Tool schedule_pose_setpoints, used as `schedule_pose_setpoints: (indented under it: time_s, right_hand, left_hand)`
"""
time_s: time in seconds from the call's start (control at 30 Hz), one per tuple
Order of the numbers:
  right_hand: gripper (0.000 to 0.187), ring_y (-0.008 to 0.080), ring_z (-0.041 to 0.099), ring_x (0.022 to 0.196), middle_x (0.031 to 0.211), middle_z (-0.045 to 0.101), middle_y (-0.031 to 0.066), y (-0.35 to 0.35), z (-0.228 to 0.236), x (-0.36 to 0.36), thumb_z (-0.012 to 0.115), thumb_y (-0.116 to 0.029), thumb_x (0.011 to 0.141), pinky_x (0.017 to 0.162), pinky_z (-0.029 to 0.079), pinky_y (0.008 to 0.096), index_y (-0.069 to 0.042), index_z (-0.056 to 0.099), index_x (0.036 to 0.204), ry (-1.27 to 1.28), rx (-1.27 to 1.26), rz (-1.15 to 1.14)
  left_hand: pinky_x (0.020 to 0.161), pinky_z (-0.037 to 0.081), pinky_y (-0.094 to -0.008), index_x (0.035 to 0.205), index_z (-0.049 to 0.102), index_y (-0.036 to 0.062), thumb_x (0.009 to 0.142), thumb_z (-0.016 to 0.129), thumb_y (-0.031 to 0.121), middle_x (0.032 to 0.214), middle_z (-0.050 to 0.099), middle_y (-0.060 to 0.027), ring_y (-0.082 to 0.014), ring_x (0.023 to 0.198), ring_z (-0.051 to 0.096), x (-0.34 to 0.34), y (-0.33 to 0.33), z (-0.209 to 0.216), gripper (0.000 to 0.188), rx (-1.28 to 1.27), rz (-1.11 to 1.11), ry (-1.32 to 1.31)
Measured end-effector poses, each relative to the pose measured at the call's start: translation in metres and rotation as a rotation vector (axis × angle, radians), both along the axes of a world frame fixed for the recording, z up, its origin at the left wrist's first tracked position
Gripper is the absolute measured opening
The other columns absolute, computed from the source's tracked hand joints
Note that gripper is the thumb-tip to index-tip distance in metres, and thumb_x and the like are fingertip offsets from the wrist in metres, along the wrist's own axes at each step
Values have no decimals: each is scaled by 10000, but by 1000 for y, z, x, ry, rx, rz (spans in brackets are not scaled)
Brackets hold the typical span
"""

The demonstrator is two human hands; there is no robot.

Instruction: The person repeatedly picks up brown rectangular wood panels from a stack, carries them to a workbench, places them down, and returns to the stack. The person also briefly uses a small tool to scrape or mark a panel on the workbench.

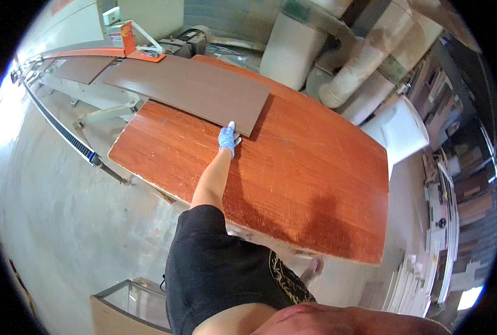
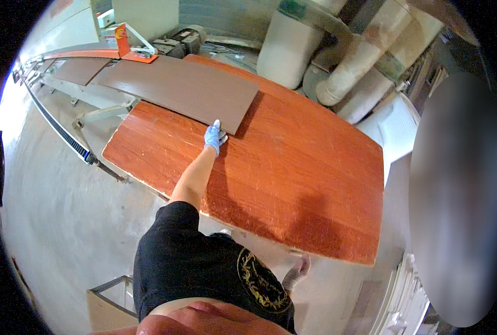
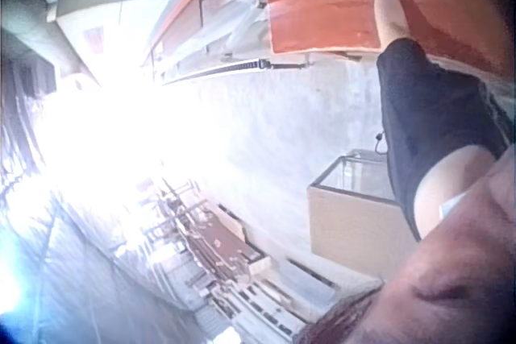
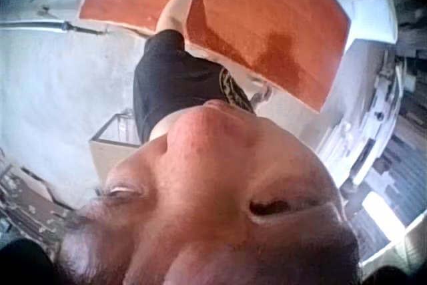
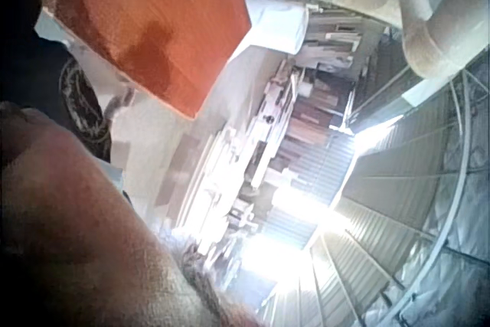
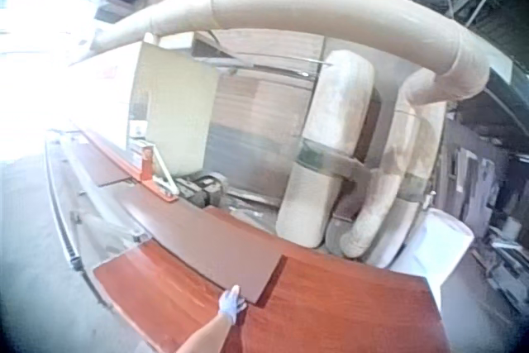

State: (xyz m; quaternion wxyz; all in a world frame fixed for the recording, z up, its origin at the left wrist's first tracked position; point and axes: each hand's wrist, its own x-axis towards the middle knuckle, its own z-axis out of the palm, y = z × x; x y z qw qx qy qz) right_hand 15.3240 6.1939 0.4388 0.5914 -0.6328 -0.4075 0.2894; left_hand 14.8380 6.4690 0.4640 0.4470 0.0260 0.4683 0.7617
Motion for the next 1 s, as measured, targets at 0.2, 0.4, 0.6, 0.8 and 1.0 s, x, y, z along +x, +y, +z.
schedule_pose_setpoints:
  time_s: [0.2, 0.4, 0.6, 0.8, 1.0]
  right_hand:
    - [218, 190, 526, 956, 1035, 570, 102, 49, 10, -9, 511, -100, 859, 872, 421, 316, 27, 561, 1029, 35, 52, 156]
    - [204, 199, 535, 936, 1024, 572, 118, 98, 19, -2, 495, -89, 867, 841, 442, 299, 38, 568, 1010, 2, 73, 317]
    - [272, 247, 541, 997, 1076, 582, 154, 164, 53, 9, 481, -128, 884, 903, 408, 333, 61, 555, 1065, -322, 116, 421]
    - [369, 272, 497, 1092, 1169, 543, 152, 249, 54, 66, 525, -204, 869, 954, 370, 364, 34, 511, 1150, -418, 163, 412]
    - [358, 311, 495, 1071, 1103, 564, 156, 247, 24, 127, 604, -244, 787, 943, 367, 422, -78, 561, 1102, -965, 205, 432]
  left_hand:
    - [500, 505, -295, 752, 471, 120, 820, 635, 255, 647, 488, -6, -117, 494, 479, -7, 2, -11, 223, 53, 165, -9]
    - [479, 503, -305, 761, 484, 99, 846, 593, 272, 611, 479, -27, -135, 469, 469, 34, -36, -4, 222, -73, 44, -36]
    - [481, 470, -323, 783, 552, 28, 891, 489, 329, 629, 558, -89, -184, 495, 524, 187, -112, 15, 326, -165, -226, 158]
    - [821, 479, -312, 1121, 564, 28, 870, 570, 274, 1059, 615, -91, -158, 961, 574, 360, -175, 10, 352, 309, -1200, 630]
    - [881, 455, -322, 1178, 523, 59, 848, 598, 224, 1089, 606, -102, -180, 1022, 558, 300, -212, 35, 377, -181, -459, 884]
